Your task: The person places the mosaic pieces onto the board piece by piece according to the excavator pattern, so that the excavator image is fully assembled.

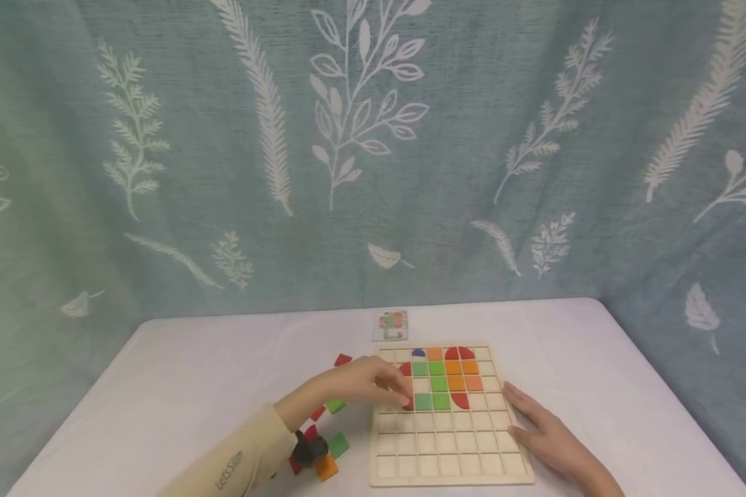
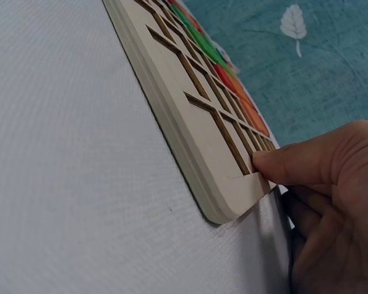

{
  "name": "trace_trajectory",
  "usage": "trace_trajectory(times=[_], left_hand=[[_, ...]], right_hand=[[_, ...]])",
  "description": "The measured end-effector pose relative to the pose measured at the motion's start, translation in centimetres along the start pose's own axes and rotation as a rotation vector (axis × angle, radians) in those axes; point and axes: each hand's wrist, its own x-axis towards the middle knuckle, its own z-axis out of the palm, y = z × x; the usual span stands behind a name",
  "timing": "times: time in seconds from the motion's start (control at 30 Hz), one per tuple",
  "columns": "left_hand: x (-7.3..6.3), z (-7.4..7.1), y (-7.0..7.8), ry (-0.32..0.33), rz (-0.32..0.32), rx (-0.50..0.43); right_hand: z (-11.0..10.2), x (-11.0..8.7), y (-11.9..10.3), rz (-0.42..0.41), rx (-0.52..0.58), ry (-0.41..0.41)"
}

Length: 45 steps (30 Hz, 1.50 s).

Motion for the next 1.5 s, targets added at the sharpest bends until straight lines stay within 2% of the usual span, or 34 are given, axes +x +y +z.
trace_trajectory(times=[0.13,0.4,0.6,0.7,0.83,1.13,1.5], left_hand=[[-3.0,-0.7,-1.3,0.030,-0.052,-0.026],[-8.7,-1.6,-4.3,0.169,-0.114,-0.072],[-12.6,-1.0,-5.7,0.177,-0.188,-0.140],[-13.9,-0.7,-6.2,0.181,-0.212,-0.116],[-15.0,-0.5,-6.6,0.178,-0.226,-0.079],[-16.6,0.4,-7.5,0.154,-0.232,-0.077],[-17.0,0.9,-7.9,0.232,-0.189,0.001]], right_hand=[[-0.1,-0.2,0.2,-0.001,-0.017,0.011],[-0.2,-0.3,0.3,0.028,-0.003,0.002],[-0.3,-0.1,0.5,0.016,-0.003,0.008],[-0.4,0.0,0.5,-0.003,-0.020,0.017],[-0.4,0.0,0.6,-0.009,-0.031,0.023],[-0.1,0.2,0.3,0.000,0.000,0.003],[0.1,0.1,0.3,-0.003,0.001,0.006]])
